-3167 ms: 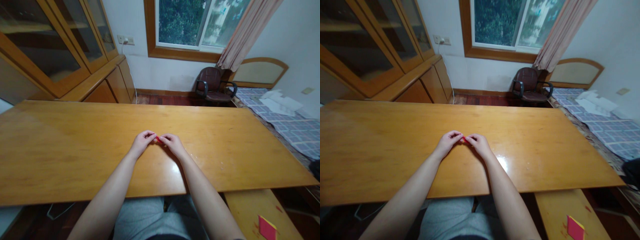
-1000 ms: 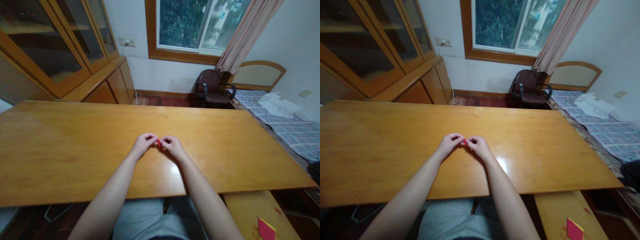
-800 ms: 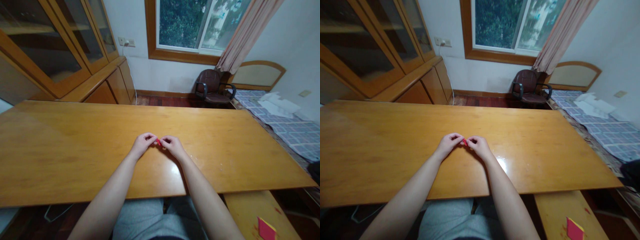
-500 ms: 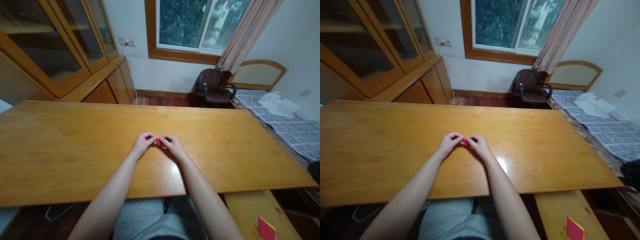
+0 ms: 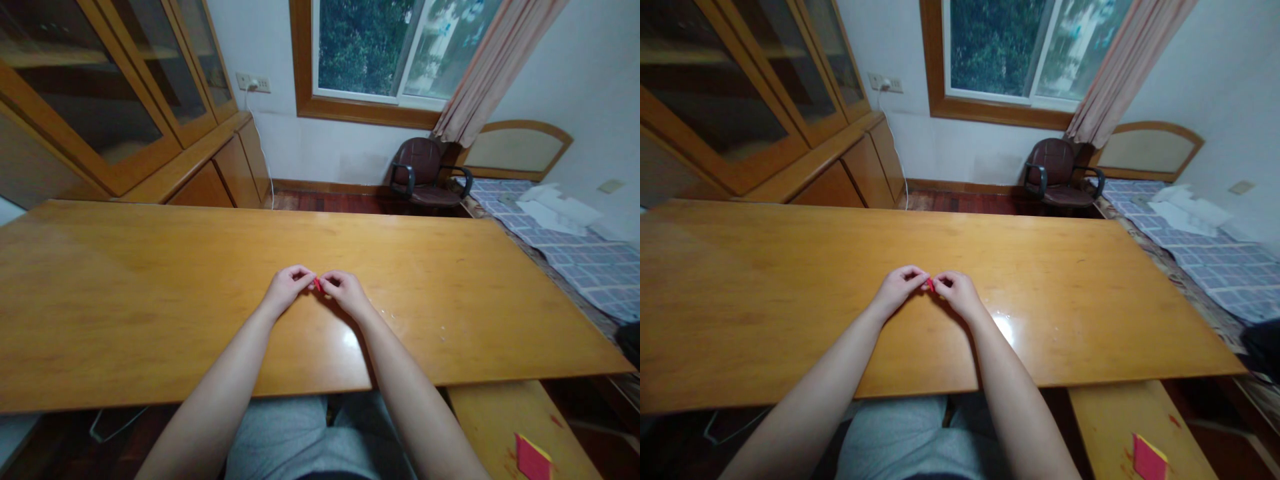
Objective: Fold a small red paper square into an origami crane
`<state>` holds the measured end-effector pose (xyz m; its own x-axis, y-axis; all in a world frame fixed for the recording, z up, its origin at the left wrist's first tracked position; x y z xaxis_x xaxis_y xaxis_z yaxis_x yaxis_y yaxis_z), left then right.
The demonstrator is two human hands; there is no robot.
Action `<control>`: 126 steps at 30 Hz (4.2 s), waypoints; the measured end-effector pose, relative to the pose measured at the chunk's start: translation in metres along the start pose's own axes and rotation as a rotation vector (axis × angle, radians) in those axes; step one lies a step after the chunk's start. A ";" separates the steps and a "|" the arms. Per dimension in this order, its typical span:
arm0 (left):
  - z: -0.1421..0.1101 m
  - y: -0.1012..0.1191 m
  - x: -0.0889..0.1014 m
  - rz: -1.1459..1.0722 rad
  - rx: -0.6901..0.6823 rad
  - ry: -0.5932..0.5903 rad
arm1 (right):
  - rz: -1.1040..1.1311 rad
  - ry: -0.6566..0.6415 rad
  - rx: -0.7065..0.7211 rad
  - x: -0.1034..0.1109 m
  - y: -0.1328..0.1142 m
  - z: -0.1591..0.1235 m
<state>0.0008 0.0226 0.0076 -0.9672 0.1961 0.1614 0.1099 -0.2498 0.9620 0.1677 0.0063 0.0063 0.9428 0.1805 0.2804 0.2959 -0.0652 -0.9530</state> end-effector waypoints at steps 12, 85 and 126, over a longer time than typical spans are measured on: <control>0.000 -0.004 0.003 -0.024 -0.012 0.052 | -0.024 -0.013 -0.008 0.001 0.006 0.004; -0.001 0.003 0.001 -0.089 -0.036 0.036 | -0.107 0.105 0.062 0.002 -0.005 -0.004; -0.001 0.004 0.004 -0.091 -0.073 0.032 | -0.039 0.020 0.029 -0.001 0.000 -0.003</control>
<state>-0.0024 0.0217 0.0123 -0.9793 0.1914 0.0660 0.0054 -0.3009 0.9536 0.1673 0.0029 0.0070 0.9336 0.1628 0.3193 0.3282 -0.0301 -0.9441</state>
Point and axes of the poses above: each hand's wrist, its own z-axis towards the middle knuckle, its own x-axis out of the back of the hand, y = z × x, the point moved 3 cm from there along z, towards the middle knuckle, and after that the axes turned 14 degrees about -x, right-handed, at the moved point
